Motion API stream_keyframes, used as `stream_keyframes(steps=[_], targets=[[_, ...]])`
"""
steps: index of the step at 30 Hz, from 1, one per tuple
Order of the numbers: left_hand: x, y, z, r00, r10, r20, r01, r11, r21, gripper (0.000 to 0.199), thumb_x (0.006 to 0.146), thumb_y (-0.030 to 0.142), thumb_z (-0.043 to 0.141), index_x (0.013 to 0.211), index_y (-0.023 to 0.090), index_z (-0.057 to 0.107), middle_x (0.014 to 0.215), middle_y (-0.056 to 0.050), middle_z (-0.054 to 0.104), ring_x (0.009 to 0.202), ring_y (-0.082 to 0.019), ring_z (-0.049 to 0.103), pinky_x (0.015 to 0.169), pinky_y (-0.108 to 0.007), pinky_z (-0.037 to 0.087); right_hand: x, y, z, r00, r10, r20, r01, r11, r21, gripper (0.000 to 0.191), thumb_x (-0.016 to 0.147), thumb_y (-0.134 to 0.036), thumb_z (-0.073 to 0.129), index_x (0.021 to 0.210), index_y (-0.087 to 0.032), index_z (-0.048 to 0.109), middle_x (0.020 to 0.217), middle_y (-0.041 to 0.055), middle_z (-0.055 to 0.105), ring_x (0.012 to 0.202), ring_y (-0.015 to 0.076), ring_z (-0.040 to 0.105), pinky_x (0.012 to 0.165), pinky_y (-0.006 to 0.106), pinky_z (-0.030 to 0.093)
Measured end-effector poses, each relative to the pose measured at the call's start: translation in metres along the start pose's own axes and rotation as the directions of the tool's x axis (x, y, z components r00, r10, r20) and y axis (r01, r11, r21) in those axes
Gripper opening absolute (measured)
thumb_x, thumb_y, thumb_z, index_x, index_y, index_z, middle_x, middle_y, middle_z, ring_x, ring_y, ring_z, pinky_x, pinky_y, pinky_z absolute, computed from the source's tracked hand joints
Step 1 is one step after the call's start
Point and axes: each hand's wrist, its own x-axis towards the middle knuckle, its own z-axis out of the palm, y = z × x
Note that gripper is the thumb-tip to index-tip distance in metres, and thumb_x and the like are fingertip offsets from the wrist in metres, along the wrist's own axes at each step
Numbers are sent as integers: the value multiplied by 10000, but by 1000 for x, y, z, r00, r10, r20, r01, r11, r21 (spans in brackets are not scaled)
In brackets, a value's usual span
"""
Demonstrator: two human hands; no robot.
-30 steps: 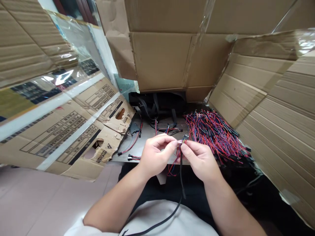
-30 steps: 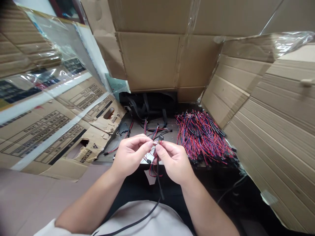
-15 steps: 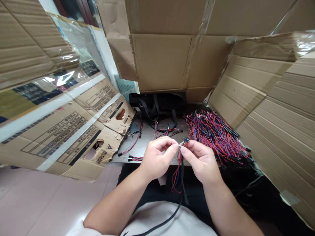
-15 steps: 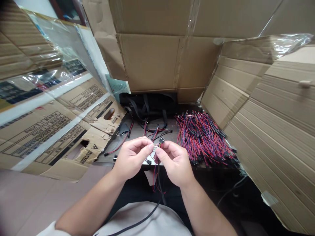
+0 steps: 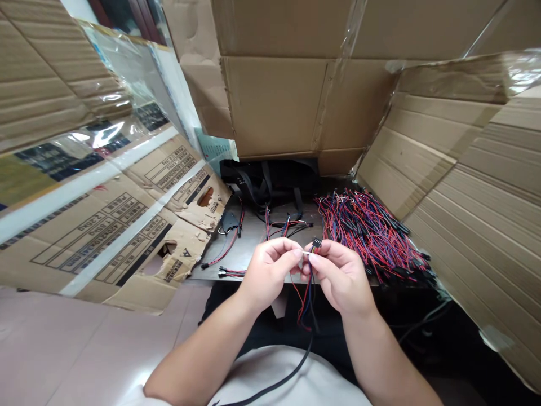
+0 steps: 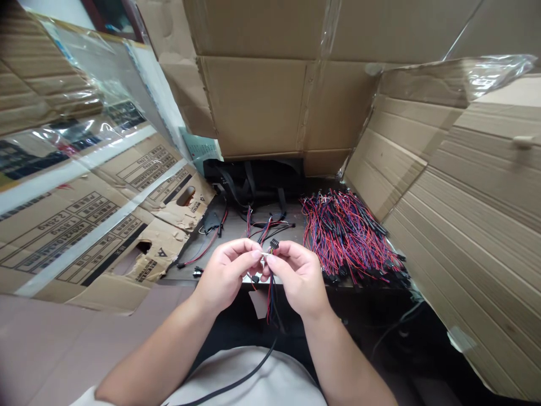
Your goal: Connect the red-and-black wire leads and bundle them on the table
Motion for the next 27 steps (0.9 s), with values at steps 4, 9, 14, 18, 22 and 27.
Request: stream_keyframes(steps=[4,9,14,18,22,27], targets=[[-1,-1,1,1000,28,-7,-28,999,-22,128,812,215,639,714,135,627,581,4,629,526,-82,547,546,-194,423,-1,4,1,991,-105,-76,106,994,7,108,781,-183,729,868,-176,664,651,-3,673,540,115,631,536,237,543],[-4,1,3,999,45,-11,-45,999,-3,124,807,205,646,709,131,628,580,5,624,534,-79,540,539,-188,417,-3,8,4,977,-196,-86,195,980,-27,80,810,-145,684,874,-187,659,630,-15,666,529,126,632,537,257,549],[-5,-1,3,1000,28,-7,-28,1000,-12,150,792,230,667,696,128,614,596,-3,623,542,-85,538,536,-194,415,-5,10,7,966,-238,-100,234,971,-47,90,804,-130,672,873,-186,658,660,-15,667,528,131,632,523,272,562],[-5,-2,1,1000,13,27,-12,1000,-28,179,805,266,663,707,126,612,621,-12,625,562,-91,544,547,-200,419,-5,10,8,965,-228,-133,224,974,-47,93,773,-130,684,845,-178,651,703,-8,676,509,124,624,503,271,562],[-6,-1,0,998,3,66,0,999,-39,196,813,283,666,714,125,604,638,-15,623,581,-92,547,563,-203,424,-4,6,11,971,-205,-125,207,978,-3,79,760,-151,682,821,-179,642,627,-19,651,481,135,617,483,282,560],[-7,1,1,996,-31,86,33,999,-23,211,807,285,679,711,119,594,637,-17,614,594,-97,549,577,-209,432,-4,3,14,967,-199,-161,203,979,7,119,728,-147,701,835,-175,658,638,-7,666,486,122,608,466,249,540]])
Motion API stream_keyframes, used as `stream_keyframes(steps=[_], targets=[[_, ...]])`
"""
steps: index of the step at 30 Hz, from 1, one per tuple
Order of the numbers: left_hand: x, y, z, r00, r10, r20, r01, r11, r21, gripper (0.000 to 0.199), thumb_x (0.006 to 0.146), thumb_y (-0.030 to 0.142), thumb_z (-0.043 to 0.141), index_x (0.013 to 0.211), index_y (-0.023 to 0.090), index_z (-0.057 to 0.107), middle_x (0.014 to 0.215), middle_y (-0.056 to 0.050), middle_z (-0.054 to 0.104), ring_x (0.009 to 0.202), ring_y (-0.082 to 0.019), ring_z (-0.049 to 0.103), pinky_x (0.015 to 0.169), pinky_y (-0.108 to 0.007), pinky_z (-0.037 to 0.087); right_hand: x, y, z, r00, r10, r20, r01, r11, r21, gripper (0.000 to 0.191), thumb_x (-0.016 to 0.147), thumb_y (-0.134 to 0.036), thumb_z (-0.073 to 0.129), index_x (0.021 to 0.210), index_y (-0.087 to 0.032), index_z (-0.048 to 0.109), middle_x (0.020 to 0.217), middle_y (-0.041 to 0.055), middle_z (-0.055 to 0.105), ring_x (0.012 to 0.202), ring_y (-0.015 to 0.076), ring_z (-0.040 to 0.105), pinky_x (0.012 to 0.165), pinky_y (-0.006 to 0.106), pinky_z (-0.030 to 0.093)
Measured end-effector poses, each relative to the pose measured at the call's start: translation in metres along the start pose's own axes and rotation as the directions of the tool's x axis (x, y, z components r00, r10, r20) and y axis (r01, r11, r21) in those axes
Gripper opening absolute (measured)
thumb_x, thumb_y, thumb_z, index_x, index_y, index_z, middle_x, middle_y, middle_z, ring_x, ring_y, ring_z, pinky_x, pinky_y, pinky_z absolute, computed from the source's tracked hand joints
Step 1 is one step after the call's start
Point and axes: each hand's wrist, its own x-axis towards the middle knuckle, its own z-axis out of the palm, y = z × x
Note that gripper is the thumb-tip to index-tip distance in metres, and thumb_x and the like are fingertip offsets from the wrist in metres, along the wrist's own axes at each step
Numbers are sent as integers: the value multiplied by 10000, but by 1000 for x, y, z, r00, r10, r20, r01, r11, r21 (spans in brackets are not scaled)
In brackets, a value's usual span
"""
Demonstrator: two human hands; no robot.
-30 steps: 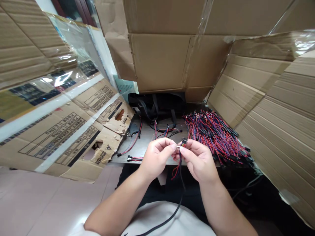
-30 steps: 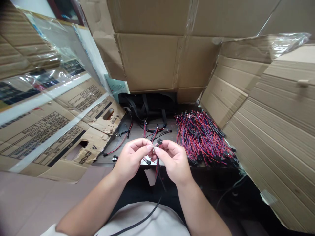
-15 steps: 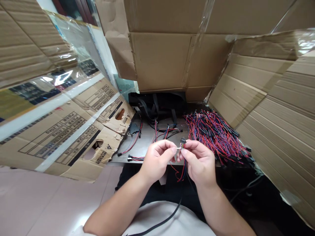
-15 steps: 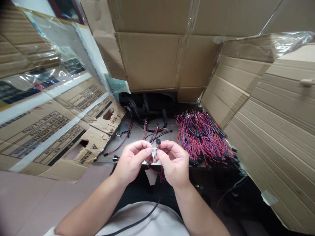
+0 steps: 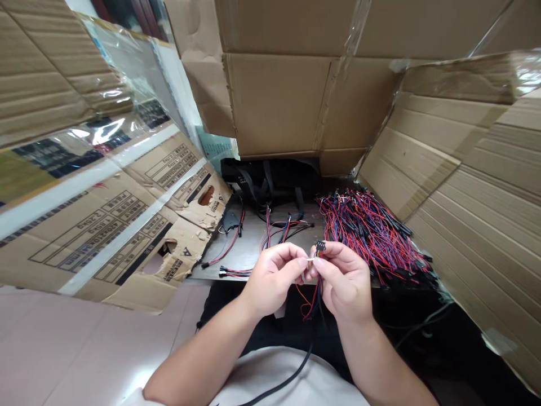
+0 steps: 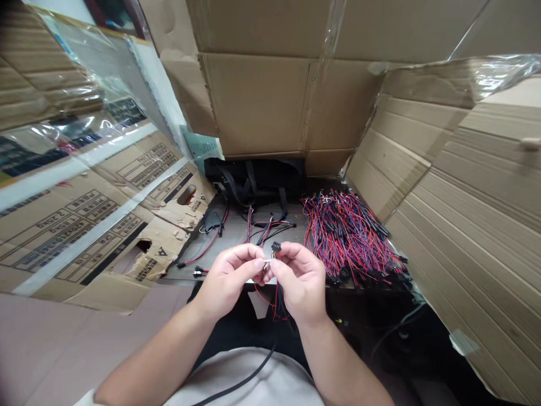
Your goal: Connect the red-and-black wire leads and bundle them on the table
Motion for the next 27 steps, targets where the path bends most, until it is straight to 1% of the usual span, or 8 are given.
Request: stream_keyframes(steps=[3,7,10,13,17,22,27], targets=[[0,-1,1,1000,-4,4,4,1000,-9,203,799,271,684,705,119,588,643,-19,613,598,-100,550,580,-215,441,0,-1,1,1000,-1,-19,1,1000,23,129,708,-136,706,826,-173,668,671,5,685,488,116,605,458,237,529],[-1,-3,0,1000,-23,7,23,998,-52,196,789,274,679,705,119,593,652,-29,620,591,-109,555,563,-220,437,0,-4,4,998,46,35,-50,990,131,119,687,-140,709,796,-177,678,663,4,679,471,110,592,429,226,512],[-2,-3,-1,998,-55,7,55,996,-68,197,781,279,678,702,124,585,636,-30,620,571,-107,549,557,-217,422,0,-5,5,993,98,71,-108,980,166,117,681,-162,720,790,-180,680,649,3,666,455,111,580,415,231,507],[-3,-1,-2,996,-83,34,85,994,-75,201,782,290,675,711,131,575,640,-31,624,567,-108,549,563,-221,415,0,-3,4,987,123,100,-141,972,190,112,685,-194,729,785,-189,678,622,-4,643,444,114,571,400,232,495],[-3,1,-1,995,-92,47,95,992,-82,199,783,290,665,704,134,569,644,-27,619,569,-106,550,570,-220,398,0,1,2,987,126,100,-144,970,197,123,677,-221,742,779,-192,679,621,-4,635,434,112,562,385,227,482],[-3,0,-2,994,-101,49,105,990,-95,184,778,274,647,696,138,555,636,-25,616,570,-112,553,570,-227,387,0,6,1,989,110,94,-128,969,212,124,690,-202,734,805,-198,688,652,0,648,448,106,568,393,216,481],[-3,-1,-3,993,-110,48,115,989,-95,170,766,264,632,688,142,543,631,-27,621,567,-114,555,561,-227,374,-2,8,0,988,101,117,-123,973,197,113,704,-206,725,810,-198,686,614,-7,622,441,108,553,396,224,473]])
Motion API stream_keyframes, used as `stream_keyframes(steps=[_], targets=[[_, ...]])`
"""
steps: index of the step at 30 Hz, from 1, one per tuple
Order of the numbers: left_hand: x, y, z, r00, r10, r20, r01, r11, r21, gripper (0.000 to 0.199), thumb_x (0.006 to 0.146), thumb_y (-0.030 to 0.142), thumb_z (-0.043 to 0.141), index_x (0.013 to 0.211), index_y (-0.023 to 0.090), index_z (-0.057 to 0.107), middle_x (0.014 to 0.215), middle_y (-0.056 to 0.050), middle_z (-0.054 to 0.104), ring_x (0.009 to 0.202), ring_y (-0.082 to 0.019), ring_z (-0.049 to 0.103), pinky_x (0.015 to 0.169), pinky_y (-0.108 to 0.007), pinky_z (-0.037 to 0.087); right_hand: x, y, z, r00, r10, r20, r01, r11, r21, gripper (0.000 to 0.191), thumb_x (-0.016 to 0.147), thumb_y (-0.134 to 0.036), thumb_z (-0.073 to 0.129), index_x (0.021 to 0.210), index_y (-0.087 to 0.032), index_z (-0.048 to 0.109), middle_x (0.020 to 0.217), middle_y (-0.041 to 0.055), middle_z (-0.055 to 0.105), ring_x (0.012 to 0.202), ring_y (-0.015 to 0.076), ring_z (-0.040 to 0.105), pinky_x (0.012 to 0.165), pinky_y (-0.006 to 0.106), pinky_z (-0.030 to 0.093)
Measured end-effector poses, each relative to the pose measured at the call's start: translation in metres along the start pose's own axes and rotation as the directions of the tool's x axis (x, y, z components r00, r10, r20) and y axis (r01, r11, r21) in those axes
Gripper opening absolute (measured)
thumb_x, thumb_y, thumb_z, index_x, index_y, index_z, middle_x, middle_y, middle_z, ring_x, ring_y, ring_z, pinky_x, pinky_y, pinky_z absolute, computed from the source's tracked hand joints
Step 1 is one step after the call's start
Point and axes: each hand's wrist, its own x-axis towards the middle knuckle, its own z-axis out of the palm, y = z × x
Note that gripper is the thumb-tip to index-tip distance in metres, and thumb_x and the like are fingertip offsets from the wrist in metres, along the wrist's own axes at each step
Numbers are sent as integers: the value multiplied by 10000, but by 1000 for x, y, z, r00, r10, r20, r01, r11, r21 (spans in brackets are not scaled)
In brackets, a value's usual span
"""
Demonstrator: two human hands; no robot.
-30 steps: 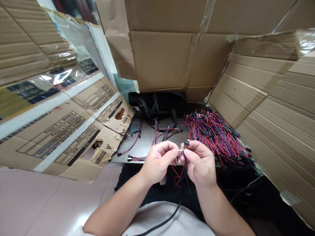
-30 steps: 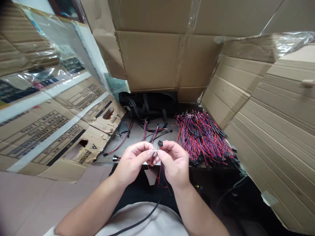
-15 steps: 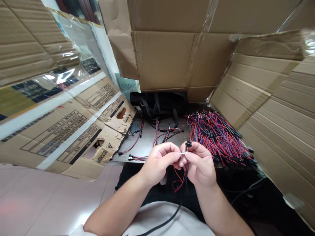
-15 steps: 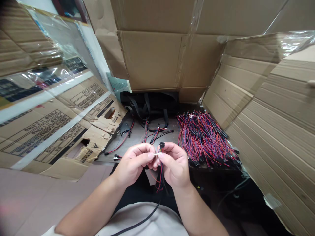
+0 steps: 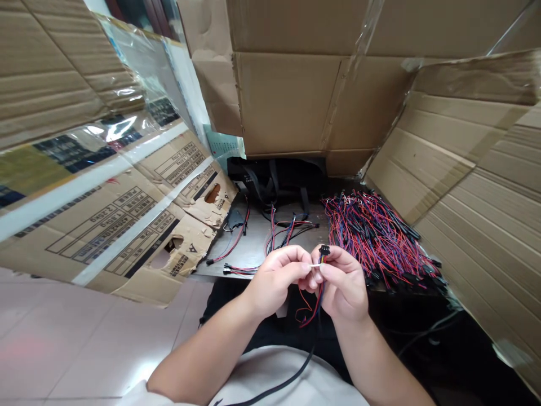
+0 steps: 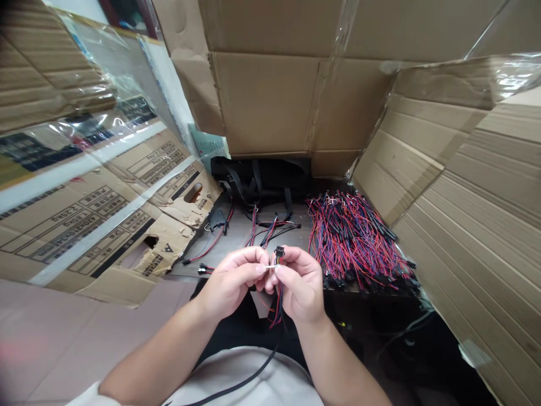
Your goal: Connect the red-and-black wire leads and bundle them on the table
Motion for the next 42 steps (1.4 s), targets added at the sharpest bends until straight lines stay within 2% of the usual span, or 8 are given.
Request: stream_keyframes(steps=[15,42], targets=[[1,-1,1,998,-35,-48,34,999,-37,135,684,247,606,641,151,522,590,-37,617,536,-125,551,532,-233,349,1,0,2,1000,14,-21,-14,1000,-15,133,667,-214,741,787,-194,685,579,-11,606,425,105,530,378,225,457],[2,-4,-1,999,-24,-39,22,999,-50,109,680,211,574,631,155,496,564,-24,597,516,-117,540,518,-228,331,0,2,1,1000,1,16,-1,1000,-22,115,702,-201,716,806,-191,667,575,-22,595,424,106,532,386,225,455]])
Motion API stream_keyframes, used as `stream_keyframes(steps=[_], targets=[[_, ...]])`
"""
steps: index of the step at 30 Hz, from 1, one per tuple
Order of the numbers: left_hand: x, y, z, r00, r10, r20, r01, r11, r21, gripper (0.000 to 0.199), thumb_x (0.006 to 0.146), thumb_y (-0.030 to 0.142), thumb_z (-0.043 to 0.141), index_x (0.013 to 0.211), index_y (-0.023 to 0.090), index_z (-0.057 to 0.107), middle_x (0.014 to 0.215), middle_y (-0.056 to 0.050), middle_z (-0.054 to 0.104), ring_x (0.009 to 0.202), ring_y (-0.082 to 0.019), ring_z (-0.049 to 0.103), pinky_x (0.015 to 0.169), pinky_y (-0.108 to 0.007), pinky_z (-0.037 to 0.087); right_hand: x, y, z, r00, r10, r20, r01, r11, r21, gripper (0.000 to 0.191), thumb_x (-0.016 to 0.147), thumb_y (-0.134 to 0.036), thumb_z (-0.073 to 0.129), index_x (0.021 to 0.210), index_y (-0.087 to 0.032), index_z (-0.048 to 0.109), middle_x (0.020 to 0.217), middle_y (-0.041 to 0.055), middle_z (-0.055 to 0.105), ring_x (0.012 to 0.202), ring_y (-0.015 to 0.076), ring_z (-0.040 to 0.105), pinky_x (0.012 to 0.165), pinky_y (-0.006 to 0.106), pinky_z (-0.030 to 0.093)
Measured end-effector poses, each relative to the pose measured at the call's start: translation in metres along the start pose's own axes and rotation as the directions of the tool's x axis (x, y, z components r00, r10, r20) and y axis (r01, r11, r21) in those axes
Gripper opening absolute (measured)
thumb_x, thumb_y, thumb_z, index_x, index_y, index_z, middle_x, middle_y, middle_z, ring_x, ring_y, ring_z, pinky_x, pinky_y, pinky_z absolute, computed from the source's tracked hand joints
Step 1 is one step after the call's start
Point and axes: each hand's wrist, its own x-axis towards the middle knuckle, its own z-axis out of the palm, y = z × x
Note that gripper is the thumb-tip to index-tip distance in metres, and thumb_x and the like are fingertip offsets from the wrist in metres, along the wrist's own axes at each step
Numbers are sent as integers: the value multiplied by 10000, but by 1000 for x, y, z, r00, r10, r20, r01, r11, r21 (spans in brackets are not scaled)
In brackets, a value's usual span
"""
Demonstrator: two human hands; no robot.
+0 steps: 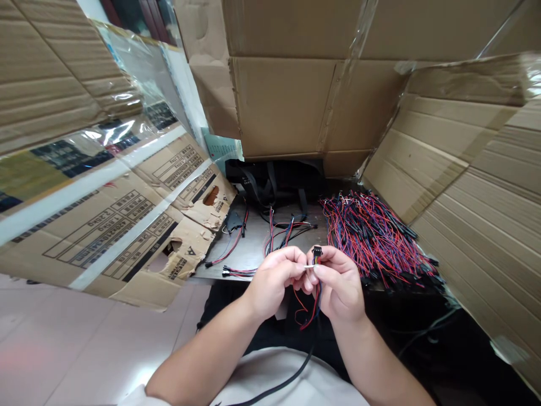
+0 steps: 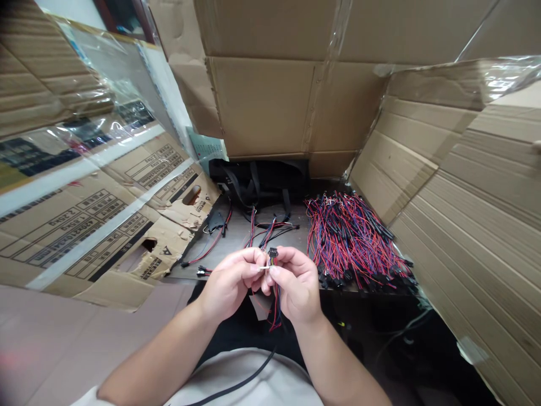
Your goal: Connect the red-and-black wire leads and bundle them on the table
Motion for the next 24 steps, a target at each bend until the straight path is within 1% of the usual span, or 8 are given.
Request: stream_keyframes(steps=[6,9,11,13,16,19,22,24], targets=[[-2,-1,0,999,36,12,-36,998,53,89,693,209,542,647,159,486,586,-17,591,528,-109,522,521,-225,328,0,-3,-2,995,-9,98,8,1000,14,135,751,-273,701,861,-209,658,635,-9,589,484,121,545,423,247,478],[-4,-3,3,992,123,-24,-117,978,171,85,752,210,520,690,164,484,623,-11,580,567,-109,512,547,-226,354,1,-4,-2,994,-8,109,5,1000,22,173,764,-325,706,879,-200,675,699,14,605,532,131,563,472,272,504],[-6,-5,5,974,226,-15,-212,930,302,117,820,225,507,721,164,492,666,-12,566,617,-116,514,592,-236,392,1,-4,-5,998,-6,62,7,1000,-22,152,767,-287,719,888,-199,692,706,12,612,534,119,557,488,262,500],[-7,-7,6,947,318,35,-304,862,406,160,877,252,491,743,163,494,707,-16,551,660,-122,516,633,-246,418,1,-3,-8,1000,-11,21,13,998,-68,199,772,-251,729,967,-216,709,709,5,618,539,107,549,493,243,487],[-8,-9,6,921,378,94,-375,796,475,206,918,299,478,760,167,478,732,-18,530,677,-122,511,647,-249,426,1,-6,-12,996,-83,29,86,989,-121,276,802,-227,715,1076,-259,711,743,5,616,598,106,553,533,239,482],[-7,-14,6,913,388,125,-393,758,520,175,896,334,532,915,164,492,856,-46,561,769,-140,544,732,-274,458,1,-20,-10,976,-195,99,207,970,-127,162,842,-217,669,984,-261,735,771,13,585,705,129,569,633,282,513],[-6,-24,6,913,347,213,-406,742,533,489,802,329,655,1194,164,415,1052,-100,581,971,-197,569,901,-345,453,0,-42,-4,947,-304,107,314,945,-92,91,848,-225,653,905,-249,720,874,35,593,898,178,601,811,361,538],[-4,-33,6,915,250,318,-392,743,543,552,770,319,685,1234,163,428,1096,-113,602,1021,-215,575,934,-353,443,-3,-58,-4,929,-359,89,366,928,-73,99,854,-226,643,924,-262,702,941,44,619,1002,198,603,879,379,533]])
